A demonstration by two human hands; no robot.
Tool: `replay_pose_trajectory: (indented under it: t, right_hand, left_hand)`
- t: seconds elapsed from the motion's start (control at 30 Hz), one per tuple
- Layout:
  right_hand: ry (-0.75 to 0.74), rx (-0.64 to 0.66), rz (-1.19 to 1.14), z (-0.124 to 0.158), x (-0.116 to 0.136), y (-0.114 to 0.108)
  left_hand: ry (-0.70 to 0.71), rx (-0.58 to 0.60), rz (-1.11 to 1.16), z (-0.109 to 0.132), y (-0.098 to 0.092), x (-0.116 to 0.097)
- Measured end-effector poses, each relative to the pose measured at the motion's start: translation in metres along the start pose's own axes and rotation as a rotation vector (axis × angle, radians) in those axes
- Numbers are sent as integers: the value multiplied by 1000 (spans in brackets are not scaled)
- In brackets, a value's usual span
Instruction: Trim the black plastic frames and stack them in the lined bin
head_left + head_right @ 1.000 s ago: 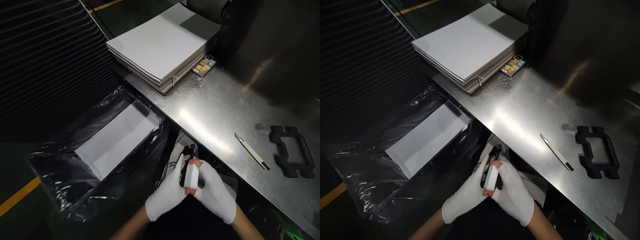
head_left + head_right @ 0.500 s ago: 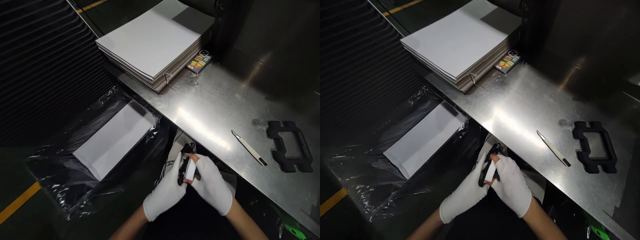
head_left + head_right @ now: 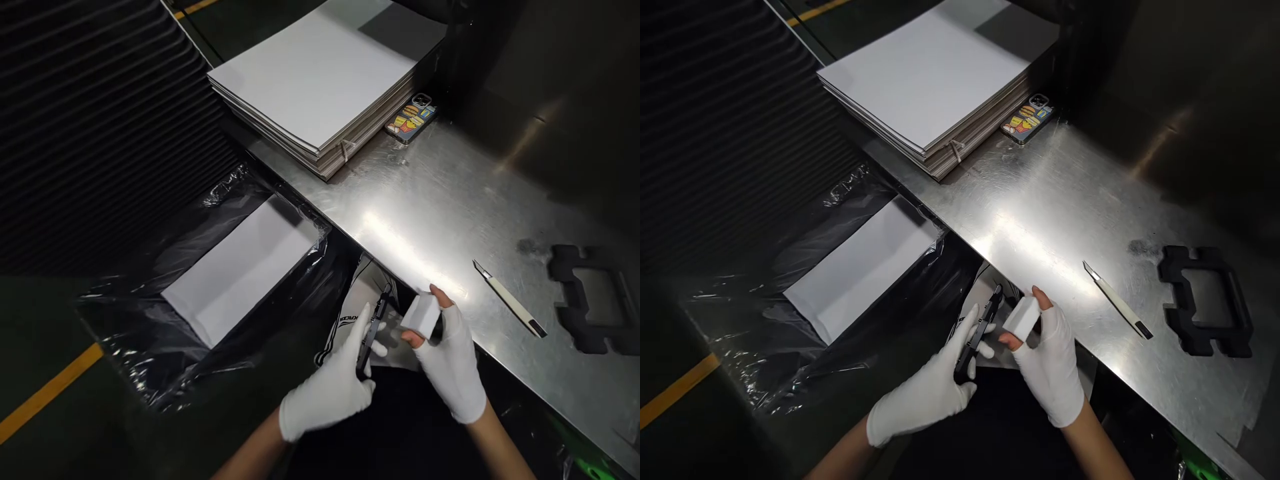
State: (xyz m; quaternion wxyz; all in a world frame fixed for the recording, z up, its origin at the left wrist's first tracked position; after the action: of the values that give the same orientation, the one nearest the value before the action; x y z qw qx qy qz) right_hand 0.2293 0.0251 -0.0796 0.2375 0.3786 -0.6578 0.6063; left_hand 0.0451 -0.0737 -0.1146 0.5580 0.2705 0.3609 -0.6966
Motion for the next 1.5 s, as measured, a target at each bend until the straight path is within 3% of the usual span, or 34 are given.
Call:
replay_pose_trajectory:
  t: [0.1, 0.2, 0.3, 0.37, 0.47, 0.53, 0.57, 0.63, 0.73, 0.77, 0.87, 0.97, 1.03, 1.1, 1.27, 1.33, 1.4, 1.5]
  right_hand:
    - [38, 234, -187, 11, 9, 9]
    - [-238, 398, -218, 20, 40, 25]
    - [-450, 291, -4, 15, 56, 31]
    - [-447, 172, 96, 7, 54, 25]
    - [-343, 65, 63, -1, 36, 3]
    - [-273, -12, 64, -2, 17, -16]
    - [-246, -61, 81, -2, 7, -26]
    - [-199, -161, 115, -2, -13, -41]
    - [-119, -236, 160, -5, -36, -50]
    - [-101, -240, 182, -7, -42, -50]
    - [-124, -241, 233, -14, -49, -44]
    - [-246, -265, 268, -19, -49, -37]
    - [-322, -284, 295, -19, -49, -33]
    - [-364, -296, 316, -19, -48, -31]
    - [-362, -267, 329, -20, -45, -28]
    - [-344, -246, 334, -21, -46, -28]
    - [-328, -238, 339, -21, -49, -28]
    - [-341, -232, 358, -20, -57, -29]
  left_hand:
    - [12, 36, -12, 0, 0, 3]
    - [142, 10, -34, -3, 0, 1]
    - [167, -51, -49, -7, 2, 0]
    - [110, -87, -44, -6, -2, -1]
    - [46, 2, 74, 8, -22, -5]
    - [-25, 19, 163, 23, -57, -5]
    - [-70, -47, 190, 29, -83, -1]
    - [-124, -367, 220, 37, -151, 11]
    - [-90, -834, 197, 34, -252, 35]
    - [-52, -913, 167, 25, -279, 43]
    - [-62, -931, 97, -22, -336, 72]
    - [-78, -937, -53, -70, -369, 90]
    - [-101, -969, -203, -95, -375, 98]
    - [-136, -963, -354, -117, -366, 109]
    - [-193, -676, -655, -170, -299, 146]
    - [-202, -588, -757, -185, -280, 156]
    - [-209, -542, -839, -195, -276, 160]
    - [-197, -535, -930, -208, -289, 153]
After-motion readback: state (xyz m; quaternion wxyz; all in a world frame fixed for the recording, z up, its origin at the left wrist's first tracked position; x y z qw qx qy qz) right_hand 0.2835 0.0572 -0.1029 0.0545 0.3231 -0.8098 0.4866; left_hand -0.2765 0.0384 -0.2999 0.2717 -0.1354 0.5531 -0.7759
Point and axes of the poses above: each hand's wrist, its own z-axis away from the middle knuckle, its own y-axis out of the palm, x = y × z, the point moved 6 cm from there along -z, towards the middle knuckle, and after that the axes turned 12 degrees about -x, right-handed, at the moved point
